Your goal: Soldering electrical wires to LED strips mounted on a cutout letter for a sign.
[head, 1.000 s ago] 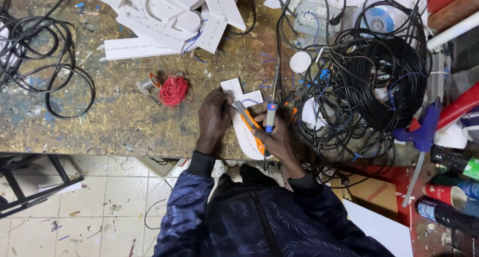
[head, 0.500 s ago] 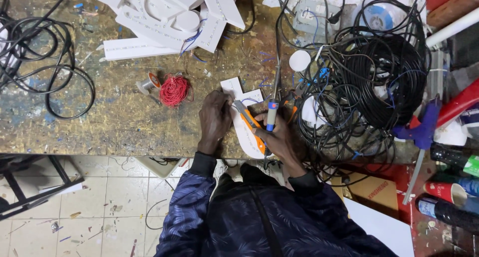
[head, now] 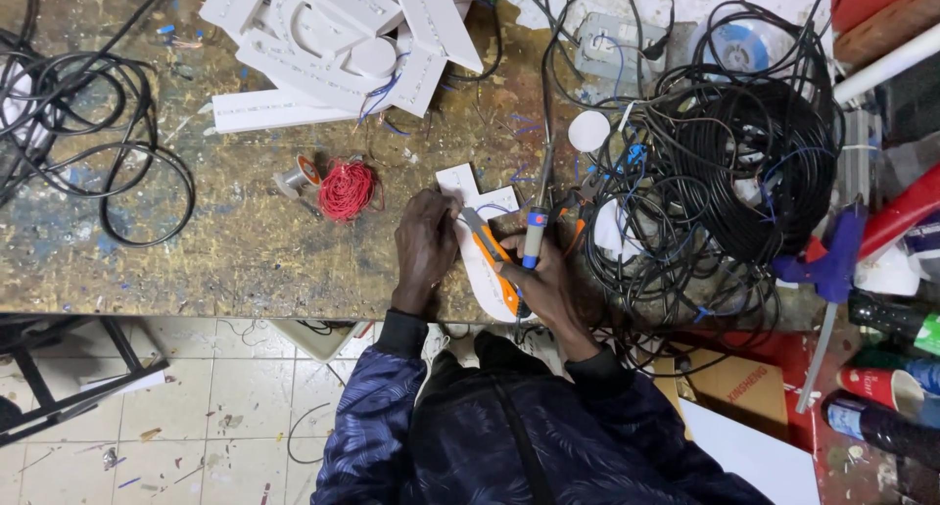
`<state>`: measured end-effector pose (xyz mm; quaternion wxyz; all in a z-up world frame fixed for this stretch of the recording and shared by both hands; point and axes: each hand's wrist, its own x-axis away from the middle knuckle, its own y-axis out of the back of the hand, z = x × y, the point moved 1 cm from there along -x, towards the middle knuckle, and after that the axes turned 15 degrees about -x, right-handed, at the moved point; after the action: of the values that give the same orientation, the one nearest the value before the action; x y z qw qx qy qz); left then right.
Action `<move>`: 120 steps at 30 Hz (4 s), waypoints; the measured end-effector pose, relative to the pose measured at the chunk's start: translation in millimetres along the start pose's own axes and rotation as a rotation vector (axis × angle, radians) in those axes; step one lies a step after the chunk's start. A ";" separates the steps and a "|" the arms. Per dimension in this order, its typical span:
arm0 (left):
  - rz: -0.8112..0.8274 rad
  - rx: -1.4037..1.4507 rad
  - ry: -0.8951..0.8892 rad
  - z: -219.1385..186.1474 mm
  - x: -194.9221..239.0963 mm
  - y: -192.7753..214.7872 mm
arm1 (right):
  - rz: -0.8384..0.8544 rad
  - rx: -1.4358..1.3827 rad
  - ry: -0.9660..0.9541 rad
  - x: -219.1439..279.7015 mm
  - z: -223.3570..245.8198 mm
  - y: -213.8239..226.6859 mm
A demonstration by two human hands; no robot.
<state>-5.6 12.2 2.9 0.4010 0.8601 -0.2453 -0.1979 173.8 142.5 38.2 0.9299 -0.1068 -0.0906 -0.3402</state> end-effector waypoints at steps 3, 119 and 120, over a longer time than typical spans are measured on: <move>0.015 -0.008 -0.018 -3.5 -0.2 7.5 | -0.011 0.023 -0.007 1.5 1.2 -0.7; 0.290 0.021 0.005 -0.1 -14.8 25.6 | -0.182 0.164 0.016 17.3 -36.6 -24.9; 0.295 0.018 0.006 -0.3 -16.5 25.3 | -0.181 0.206 -0.002 15.8 -40.2 -22.7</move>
<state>-25.3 7.9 25.4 0.4189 0.8189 -0.3695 -0.1319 174.8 105.4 6.5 0.9013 -0.0024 -0.1353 -0.4115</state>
